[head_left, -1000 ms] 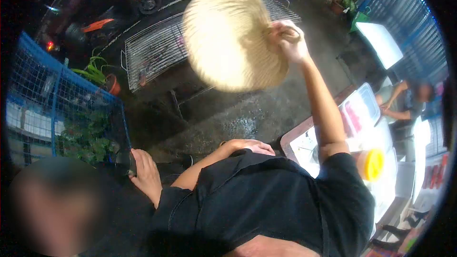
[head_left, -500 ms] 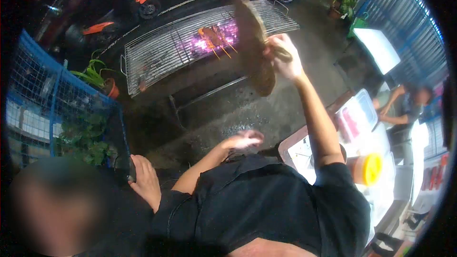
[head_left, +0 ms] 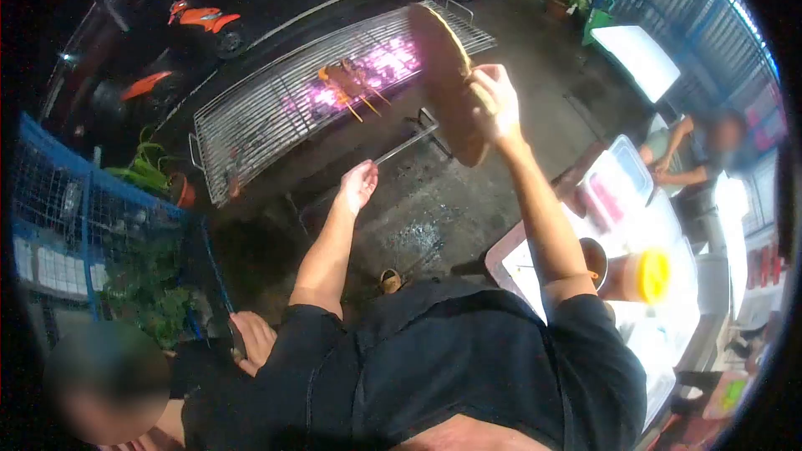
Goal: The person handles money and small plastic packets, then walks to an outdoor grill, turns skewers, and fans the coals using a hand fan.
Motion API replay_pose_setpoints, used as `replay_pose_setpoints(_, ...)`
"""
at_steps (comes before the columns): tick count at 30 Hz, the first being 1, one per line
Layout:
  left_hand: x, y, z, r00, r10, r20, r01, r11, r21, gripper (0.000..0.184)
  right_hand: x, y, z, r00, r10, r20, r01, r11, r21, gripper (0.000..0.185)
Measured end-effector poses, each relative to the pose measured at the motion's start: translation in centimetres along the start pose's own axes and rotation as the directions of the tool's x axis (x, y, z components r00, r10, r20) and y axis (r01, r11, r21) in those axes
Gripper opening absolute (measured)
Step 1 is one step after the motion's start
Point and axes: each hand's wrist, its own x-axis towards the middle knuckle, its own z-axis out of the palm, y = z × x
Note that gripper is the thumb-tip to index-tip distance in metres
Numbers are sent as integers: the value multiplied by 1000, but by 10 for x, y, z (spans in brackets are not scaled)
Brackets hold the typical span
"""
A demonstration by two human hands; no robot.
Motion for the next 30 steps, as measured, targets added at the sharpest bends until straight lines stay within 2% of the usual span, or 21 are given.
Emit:
replay_pose_setpoints(1, 4, 14, 6, 1000, -13, -8, 13, 1000, 4, 15, 0, -12, 2, 997, 72, -19, -71, 996, 47, 26)
replay_pose_setpoints(2, 15, 22, 3, 997, -17, 81, 15, 1000, 20, 12, 0, -20, -3, 996, 77, 48, -88, 948, 307, 27)
replay_pose_setpoints(3, 25, 24, 8, 1000, -13, -17, 11, 993, -119, 16, 4, -38, -11, 978, 191, 86, -208, 850, 485, 23)
replay_pose_setpoints(5, 34, 34, 17, 1000, 15, -13, -16, 996, -85, 23, 3, -32, -13, 977, 183, 105, -209, 779, 592, 20)
replay_pose_setpoints(7, 41, 44, 23, 996, 86, -6, -86, 996, -33, 35, 4, -14, -6, 995, 92, 46, -96, 991, 89, 18)
replay_pose_setpoints(8, 44, 49, 22, 993, 111, 38, -108, 992, -72, 26, 1, -20, 0, 953, 303, -5, -299, 941, 160, 19)
replay_pose_setpoints(9, 47, 54, 25, 995, 103, 13, -101, 991, -88, 30, -1, -24, -1, 954, 301, -6, -297, 942, 154, 19)
replay_pose_setpoints(11, 55, 60, 29, 986, 157, 58, -152, 985, -78, 31, 8, -36, -10, 936, 305, 175, -348, 874, 339, 17)
replay_pose_setpoints(12, 58, 60, 26, 986, 154, 56, -149, 985, -82, 31, 13, -42, -19, 955, 247, 164, -296, 825, 481, 15)
replay_pose_setpoints(13, 61, 59, 21, 954, 198, 225, -163, 973, -161, 30, 9, -25, -13, 969, 172, 176, -242, 800, 549, 14)
replay_pose_setpoints(15, 66, 57, 10, 795, 305, 525, -149, 936, -319, 29, 18, -21, -11, 990, 144, -2, -136, 942, 308, 17)
replay_pose_setpoints(16, 71, 65, 19, 917, 241, 318, -176, 959, -220, 28, 17, -19, -7, 956, 292, -14, -277, 920, 277, 17)
replay_pose_setpoints(17, 74, 74, 31, 978, 188, 86, -178, 977, -117, 26, 16, -8, -6, 995, 99, 1, -99, 995, 22, 18)
replay_pose_setpoints(19, 75, 79, 32, 975, 203, 88, -194, 976, -97, 23, 9, -11, 4, 970, 241, 6, -240, 961, 139, 17)
replay_pose_setpoints(20, 82, 79, 28, 976, 194, 103, -187, 980, -69, 24, 10, -15, 3, 972, 236, 9, -235, 962, 139, 17)
replay_pose_setpoints(21, 88, 78, 23, 977, 181, 116, -178, 983, -38, 25, 11, -21, 0, 957, 281, 71, -288, 902, 321, 18)
replay_pose_setpoints(22, 84, 76, 23, 954, 183, 237, -159, 980, -116, 26, 12, -23, -1, 940, 313, 139, -340, 805, 487, 18)
replay_pose_setpoints(23, 80, 74, 23, 917, 182, 354, -121, 975, -186, 26, 13, -24, 0, 939, 313, 141, -341, 804, 486, 18)
replay_pose_setpoints(25, 82, 79, 32, 976, 215, 44, -216, 976, 19, 28, 17, -24, 4, 946, 324, 23, -316, 899, 302, 15)
replay_pose_setpoints(29, 86, 76, 35, 935, 353, 43, -355, 927, 119, 22, 18, -31, 3, 960, 275, 61, -280, 913, 296, 12)
replay_pose_setpoints(30, 89, 76, 33, 914, 405, 34, -394, 861, 323, 29, 19, -37, 1, 940, 316, 128, -340, 846, 411, 11)
